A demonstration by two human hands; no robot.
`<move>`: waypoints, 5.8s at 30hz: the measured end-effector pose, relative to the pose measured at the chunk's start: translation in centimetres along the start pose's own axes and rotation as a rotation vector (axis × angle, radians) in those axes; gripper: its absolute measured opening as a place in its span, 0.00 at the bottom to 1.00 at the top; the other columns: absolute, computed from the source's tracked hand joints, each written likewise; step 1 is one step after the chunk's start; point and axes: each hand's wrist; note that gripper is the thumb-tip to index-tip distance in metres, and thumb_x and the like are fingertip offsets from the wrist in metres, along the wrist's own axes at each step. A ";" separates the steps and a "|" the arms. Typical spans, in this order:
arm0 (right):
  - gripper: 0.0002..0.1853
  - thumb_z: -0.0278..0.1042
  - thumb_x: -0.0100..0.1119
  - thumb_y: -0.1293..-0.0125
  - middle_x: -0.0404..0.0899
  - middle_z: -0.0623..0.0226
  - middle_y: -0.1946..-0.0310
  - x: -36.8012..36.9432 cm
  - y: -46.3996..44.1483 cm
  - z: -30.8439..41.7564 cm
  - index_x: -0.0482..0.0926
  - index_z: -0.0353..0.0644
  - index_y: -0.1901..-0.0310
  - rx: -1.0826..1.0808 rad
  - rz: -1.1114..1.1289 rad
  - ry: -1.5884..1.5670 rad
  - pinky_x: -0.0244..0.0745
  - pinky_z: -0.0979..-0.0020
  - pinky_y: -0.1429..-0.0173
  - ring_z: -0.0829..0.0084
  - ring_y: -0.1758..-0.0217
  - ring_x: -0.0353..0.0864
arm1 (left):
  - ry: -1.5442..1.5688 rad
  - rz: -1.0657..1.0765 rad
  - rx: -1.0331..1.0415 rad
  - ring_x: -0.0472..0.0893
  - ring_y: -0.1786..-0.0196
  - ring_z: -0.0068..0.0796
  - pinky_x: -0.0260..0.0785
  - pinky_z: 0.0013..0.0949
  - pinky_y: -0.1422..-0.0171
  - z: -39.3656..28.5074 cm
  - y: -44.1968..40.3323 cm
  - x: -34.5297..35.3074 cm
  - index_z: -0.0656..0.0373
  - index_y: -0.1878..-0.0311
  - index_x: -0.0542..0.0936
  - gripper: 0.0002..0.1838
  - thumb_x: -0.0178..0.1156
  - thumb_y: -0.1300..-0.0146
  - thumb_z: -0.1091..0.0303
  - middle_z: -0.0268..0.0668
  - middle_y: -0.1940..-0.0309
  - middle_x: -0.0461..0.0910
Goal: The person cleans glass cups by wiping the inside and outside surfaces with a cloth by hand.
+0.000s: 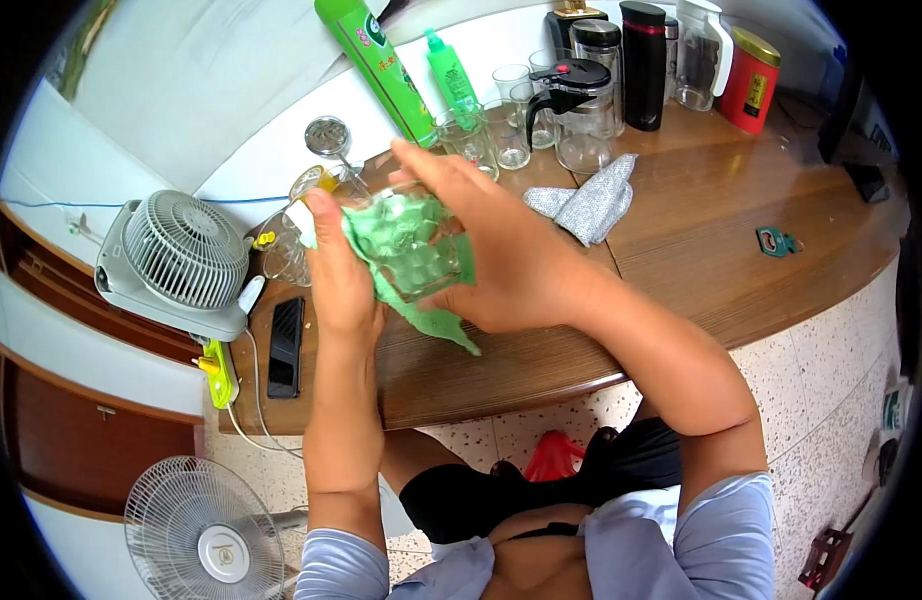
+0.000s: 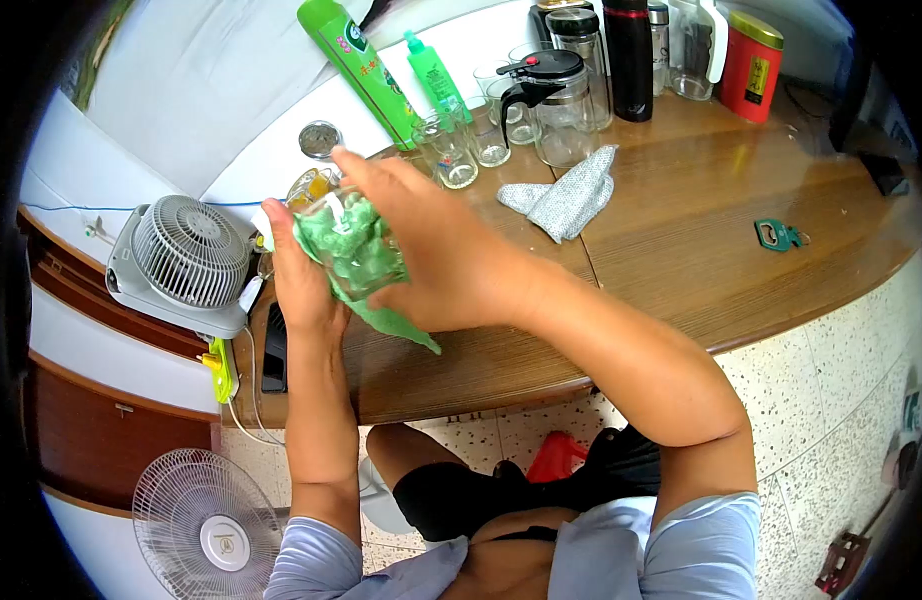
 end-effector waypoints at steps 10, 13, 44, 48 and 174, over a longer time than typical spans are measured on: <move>0.56 0.32 0.88 0.50 0.76 0.52 0.37 -0.6 -0.3 -0.2 0.63 0.37 0.20 0.073 0.052 0.011 0.84 0.62 0.44 0.58 0.41 0.83 | -0.199 -0.059 0.098 0.86 0.42 0.33 0.80 0.38 0.37 -0.5 0.3 1.2 0.64 0.34 0.77 0.37 0.42 0.15 0.35 0.44 0.42 0.85; 0.50 0.28 0.83 0.47 0.75 0.52 0.39 -0.4 -0.3 0.2 0.65 0.37 0.22 -0.040 0.044 0.127 0.82 0.59 0.42 0.54 0.39 0.80 | -0.324 -0.060 0.188 0.82 0.55 0.21 0.76 0.32 0.50 -0.9 0.6 0.9 0.61 0.48 0.83 0.30 0.50 0.15 0.40 0.33 0.57 0.84; 0.55 0.22 0.82 0.52 0.75 0.53 0.33 0.2 0.0 -0.6 0.64 0.40 0.20 -0.177 -0.008 0.172 0.78 0.57 0.30 0.52 0.29 0.76 | -0.118 -0.131 0.155 0.81 0.62 0.23 0.78 0.31 0.57 0.1 0.8 1.7 0.58 0.60 0.77 0.30 0.56 0.20 0.35 0.32 0.66 0.80; 0.58 0.30 0.89 0.51 0.74 0.54 0.31 1.2 0.2 0.6 0.63 0.41 0.19 0.114 -0.063 -0.205 0.81 0.59 0.32 0.56 0.29 0.77 | 0.330 -0.020 -0.285 0.88 0.58 0.34 0.85 0.40 0.52 -2.9 1.2 3.5 0.63 0.47 0.82 0.45 0.42 0.23 0.22 0.42 0.54 0.87; 0.38 0.42 0.50 0.16 0.36 0.28 0.13 6.3 1.4 -0.4 0.50 0.35 0.13 -0.257 0.100 0.451 0.41 0.38 0.11 0.29 0.10 0.39 | 0.672 -0.047 -0.185 0.84 0.44 0.29 0.79 0.40 0.36 -0.1 0.8 2.0 0.50 0.40 0.79 0.34 0.52 0.23 0.28 0.35 0.47 0.83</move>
Point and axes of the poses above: each hand's wrist, its own y-axis away from the middle knuckle, its own x-axis out of the palm, z = x × y
